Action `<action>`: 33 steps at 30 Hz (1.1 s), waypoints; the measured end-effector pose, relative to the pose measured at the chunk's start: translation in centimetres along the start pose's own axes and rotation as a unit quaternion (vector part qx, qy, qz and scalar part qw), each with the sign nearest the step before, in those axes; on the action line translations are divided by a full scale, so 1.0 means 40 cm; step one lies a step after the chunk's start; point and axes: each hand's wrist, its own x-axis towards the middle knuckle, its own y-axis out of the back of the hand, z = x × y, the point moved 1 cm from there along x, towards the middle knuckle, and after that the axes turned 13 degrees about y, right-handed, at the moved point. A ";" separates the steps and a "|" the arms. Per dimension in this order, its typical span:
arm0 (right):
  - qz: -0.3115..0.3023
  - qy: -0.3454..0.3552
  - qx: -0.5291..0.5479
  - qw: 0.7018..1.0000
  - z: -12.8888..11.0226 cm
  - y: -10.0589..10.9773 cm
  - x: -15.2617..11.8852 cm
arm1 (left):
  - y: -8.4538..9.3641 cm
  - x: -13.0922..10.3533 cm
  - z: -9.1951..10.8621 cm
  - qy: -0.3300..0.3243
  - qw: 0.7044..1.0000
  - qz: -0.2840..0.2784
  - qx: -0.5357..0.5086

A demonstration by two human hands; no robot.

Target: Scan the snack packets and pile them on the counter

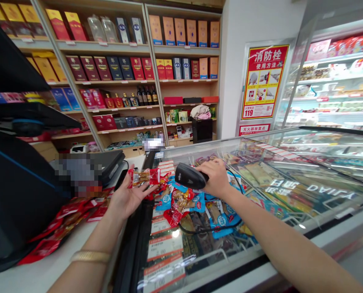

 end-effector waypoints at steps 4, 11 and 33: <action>-0.011 0.011 0.023 1.000 -0.034 0.004 0.011 | -0.012 0.001 -0.018 0.008 1.000 -0.028 0.009; -0.063 0.002 0.053 0.997 -0.069 0.008 0.022 | -0.026 0.007 -0.045 -0.002 0.998 -0.059 0.025; -0.070 -0.006 0.060 0.996 -0.077 -0.004 0.016 | -0.034 0.007 -0.073 -0.055 0.989 -0.081 0.110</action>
